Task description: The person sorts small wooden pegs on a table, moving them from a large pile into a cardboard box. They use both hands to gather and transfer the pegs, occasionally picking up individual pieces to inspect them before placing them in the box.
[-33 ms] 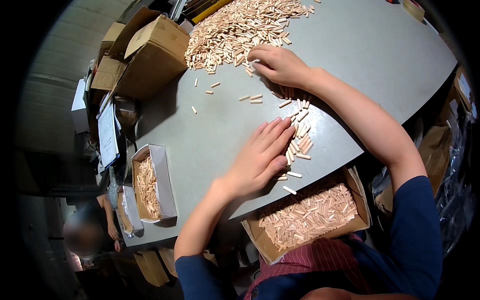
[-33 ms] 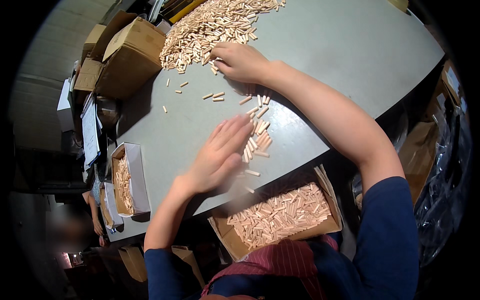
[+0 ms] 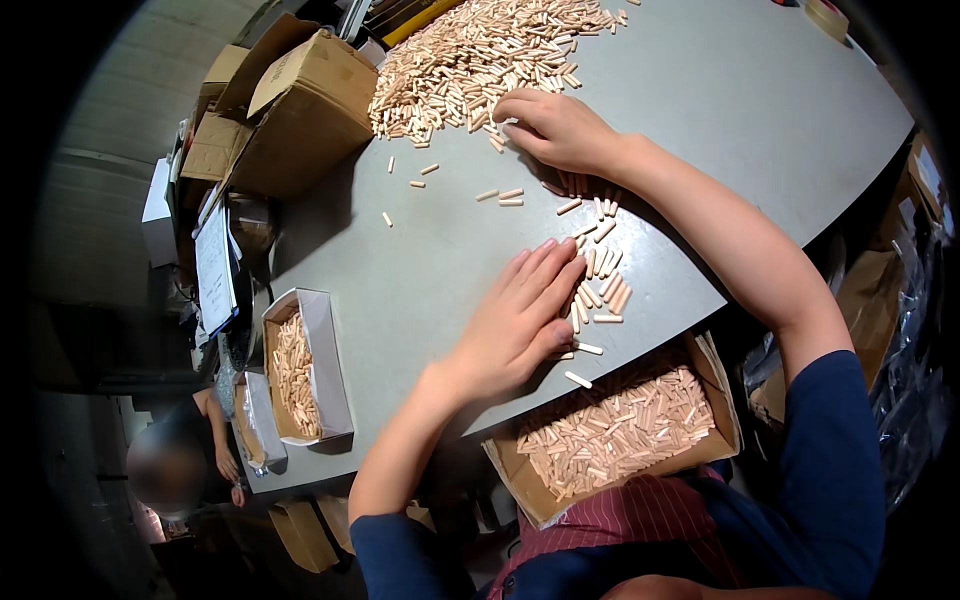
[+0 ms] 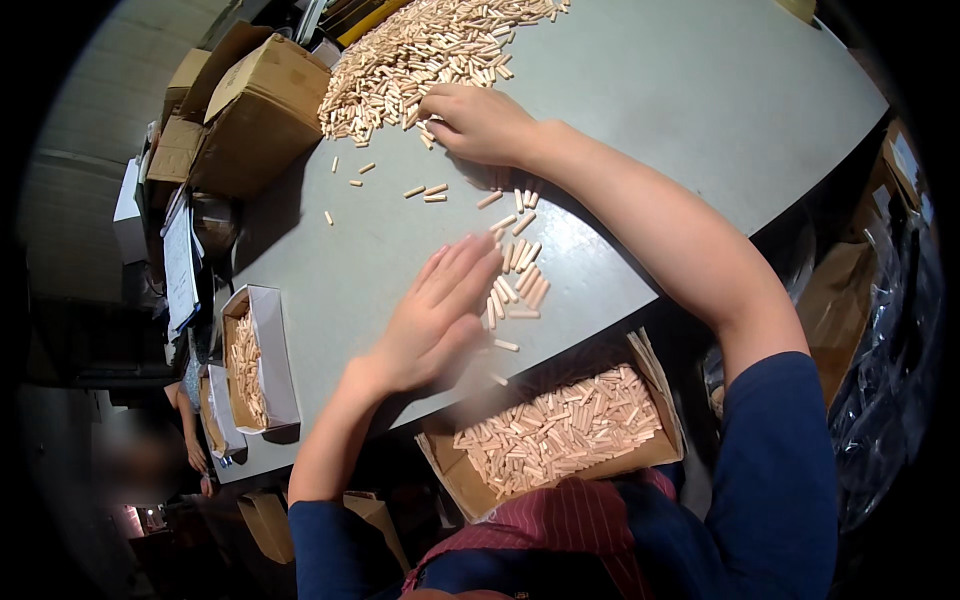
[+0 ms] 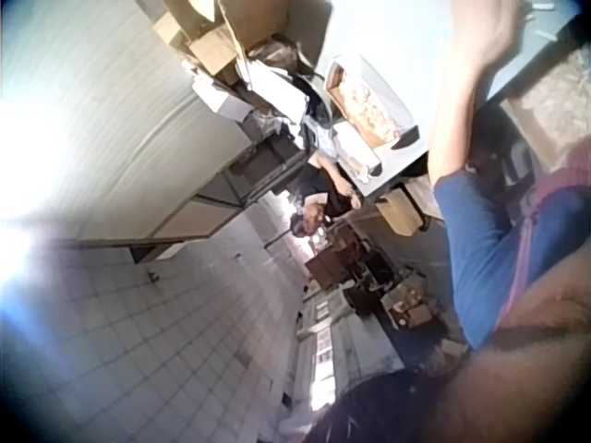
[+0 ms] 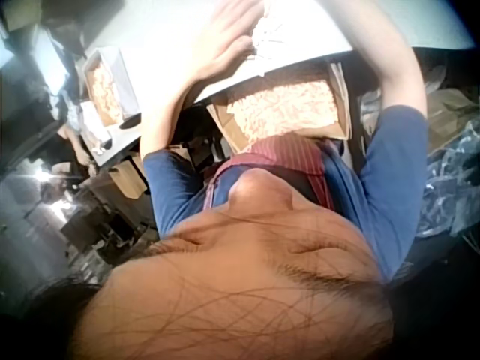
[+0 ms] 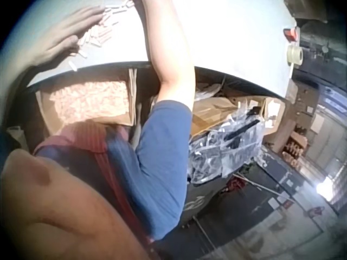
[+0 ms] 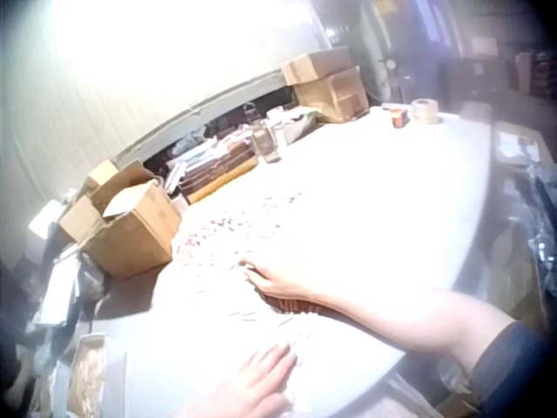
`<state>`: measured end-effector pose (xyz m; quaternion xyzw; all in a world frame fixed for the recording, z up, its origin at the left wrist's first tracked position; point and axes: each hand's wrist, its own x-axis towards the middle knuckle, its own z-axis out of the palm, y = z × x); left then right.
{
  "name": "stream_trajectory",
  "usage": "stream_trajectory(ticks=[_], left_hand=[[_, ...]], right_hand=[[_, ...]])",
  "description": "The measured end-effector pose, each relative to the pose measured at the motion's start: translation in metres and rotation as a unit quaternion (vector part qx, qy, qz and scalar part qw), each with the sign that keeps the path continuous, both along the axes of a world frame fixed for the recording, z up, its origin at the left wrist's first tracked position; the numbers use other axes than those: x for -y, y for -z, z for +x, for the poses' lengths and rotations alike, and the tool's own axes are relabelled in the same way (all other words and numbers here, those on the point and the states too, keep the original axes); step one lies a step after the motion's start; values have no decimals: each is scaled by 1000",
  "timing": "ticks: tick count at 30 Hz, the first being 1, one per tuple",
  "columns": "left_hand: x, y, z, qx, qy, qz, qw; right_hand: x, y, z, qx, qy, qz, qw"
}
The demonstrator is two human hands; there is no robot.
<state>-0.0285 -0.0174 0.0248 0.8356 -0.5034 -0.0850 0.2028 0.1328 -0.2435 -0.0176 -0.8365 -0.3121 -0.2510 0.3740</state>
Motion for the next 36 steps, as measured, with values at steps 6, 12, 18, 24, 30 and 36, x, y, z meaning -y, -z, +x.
stream_trajectory(ticks=[6,12,18,24,30,36], left_hand=[[-17,-4,-42,19,-34,46,998],[-52,-5,-69,-186,-207,-196,940],[-71,4,-75,61,-375,-155,912],[91,22,-121,255,40,-99,961],[144,58,-132,230,64,29,971],[123,53,-134,231,22,-8,973]], right_hand=[[-3,3,1,31,17,19,999],[-5,4,6,40,19,18,999],[8,7,8,27,48,29,998],[6,9,17,20,39,43,998],[10,2,13,15,62,39,997],[2,5,13,6,53,11,998]])
